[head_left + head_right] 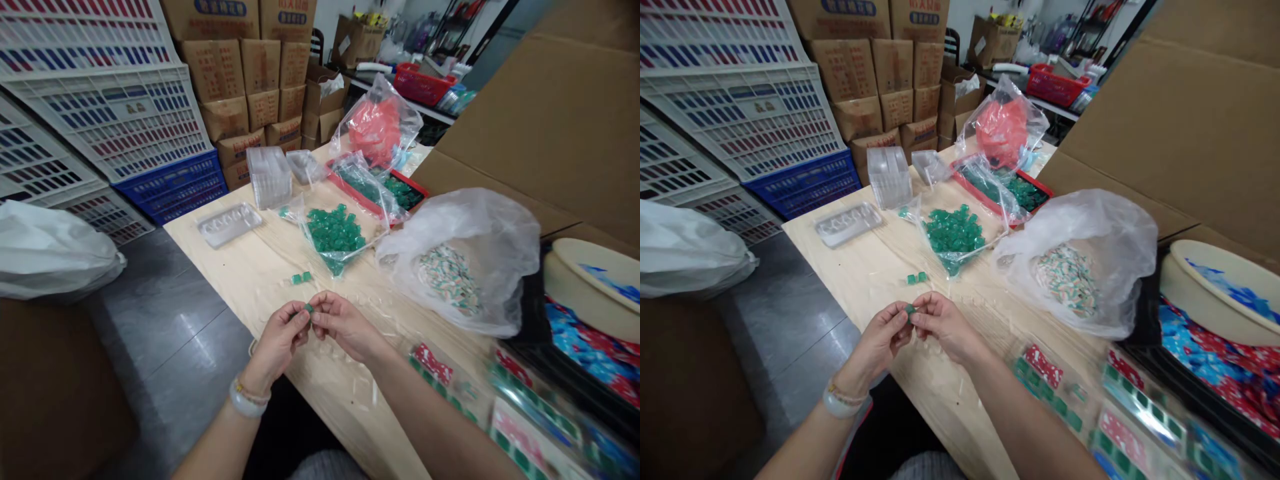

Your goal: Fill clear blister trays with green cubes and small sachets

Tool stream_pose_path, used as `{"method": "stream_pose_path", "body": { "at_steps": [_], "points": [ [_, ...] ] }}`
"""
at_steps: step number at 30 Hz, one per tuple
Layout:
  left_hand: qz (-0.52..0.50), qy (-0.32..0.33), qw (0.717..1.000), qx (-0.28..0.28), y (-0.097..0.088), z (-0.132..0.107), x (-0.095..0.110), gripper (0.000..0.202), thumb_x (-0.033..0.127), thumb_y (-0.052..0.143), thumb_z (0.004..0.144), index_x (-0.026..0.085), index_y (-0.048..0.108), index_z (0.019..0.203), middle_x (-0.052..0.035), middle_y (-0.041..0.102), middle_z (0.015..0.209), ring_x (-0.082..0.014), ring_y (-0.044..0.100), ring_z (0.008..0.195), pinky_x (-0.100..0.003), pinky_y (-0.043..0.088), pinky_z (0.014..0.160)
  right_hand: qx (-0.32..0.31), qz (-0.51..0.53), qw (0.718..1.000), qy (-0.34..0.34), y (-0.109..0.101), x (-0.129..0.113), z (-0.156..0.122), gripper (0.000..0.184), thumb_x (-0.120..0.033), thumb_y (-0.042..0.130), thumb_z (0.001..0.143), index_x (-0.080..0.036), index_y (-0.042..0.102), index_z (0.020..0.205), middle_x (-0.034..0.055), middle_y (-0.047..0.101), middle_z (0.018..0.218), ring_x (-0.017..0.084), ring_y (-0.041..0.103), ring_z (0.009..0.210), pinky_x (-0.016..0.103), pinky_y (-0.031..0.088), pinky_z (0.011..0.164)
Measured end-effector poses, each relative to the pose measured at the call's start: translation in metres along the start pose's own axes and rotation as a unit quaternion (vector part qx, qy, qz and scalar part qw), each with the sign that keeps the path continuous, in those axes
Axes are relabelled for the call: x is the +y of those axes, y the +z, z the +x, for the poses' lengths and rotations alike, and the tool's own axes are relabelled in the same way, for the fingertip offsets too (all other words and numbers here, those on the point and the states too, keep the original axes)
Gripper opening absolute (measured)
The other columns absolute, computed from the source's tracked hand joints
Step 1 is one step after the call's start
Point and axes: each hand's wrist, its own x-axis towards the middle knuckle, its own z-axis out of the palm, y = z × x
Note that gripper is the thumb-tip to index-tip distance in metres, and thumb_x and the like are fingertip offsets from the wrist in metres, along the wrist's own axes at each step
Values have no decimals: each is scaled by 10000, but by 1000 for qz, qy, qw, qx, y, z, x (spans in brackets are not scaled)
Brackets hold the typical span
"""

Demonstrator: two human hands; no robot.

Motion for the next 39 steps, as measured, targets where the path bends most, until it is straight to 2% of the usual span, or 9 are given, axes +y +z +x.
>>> {"method": "stream_pose_path", "body": {
  "at_steps": [5,9,13,21,25,29,33,36,39],
  "points": [
    [11,-7,999,29,-8,1,-1,320,435,536,732,143,438,643,70,281,492,-37,229,436,-185,137,412,46,-219,962,-156,6,15,6,217,-277,551,743,-196,527,943,-19,487,676,95,470,618,238,389,585],
    [6,-24,1000,19,-15,1,9,325,447,553,714,139,459,665,63,297,513,-35,233,438,-184,123,405,3,-366,906,-211,6,6,18,190,-256,535,761,-192,551,939,-1,506,710,106,472,641,241,393,600],
    [4,-21,999,26,-25,7,14,363,483,542,707,139,449,635,68,280,498,-26,198,412,-186,105,397,-63,-483,845,-221,10,-10,33,113,-232,551,756,-171,568,850,0,516,676,105,468,621,234,382,584],
    [-43,32,997,53,-34,29,21,352,471,535,718,138,442,649,64,314,528,-13,208,394,-170,108,374,-116,-567,779,-240,22,-31,64,105,-162,532,765,-142,585,853,34,573,754,109,500,666,226,389,619],
    [-88,37,990,99,-40,26,29,267,396,562,700,158,450,749,46,424,620,-18,313,423,-151,165,368,-92,-619,744,-236,12,-33,79,128,-193,500,795,-148,588,877,43,580,783,121,513,719,235,385,663],
    [-93,71,972,202,-48,24,30,239,170,553,604,175,457,823,36,505,691,-63,476,578,-174,350,493,-84,-733,644,-202,0,-20,99,163,-248,511,797,-164,609,896,65,577,872,164,493,856,276,347,735],
    [-45,77,977,193,-53,27,24,269,111,510,594,141,499,862,-7,558,791,-87,520,715,-208,398,632,-100,-804,557,-181,-2,-5,111,163,-262,509,796,-168,617,875,76,570,888,188,472,869,295,317,716],
    [-26,83,979,183,-54,27,23,265,121,526,615,129,513,879,-38,584,848,-110,541,799,-233,407,706,-93,-816,540,-185,0,-3,111,152,-254,529,781,-172,614,877,77,577,886,203,465,880,316,296,735],
    [-38,83,982,167,-56,25,23,274,138,557,620,125,521,891,-60,595,911,-138,551,882,-270,406,794,-64,-797,564,-207,4,-6,101,240,-264,555,761,-174,583,982,81,579,923,216,458,908,340,287,780]
  ]
}}
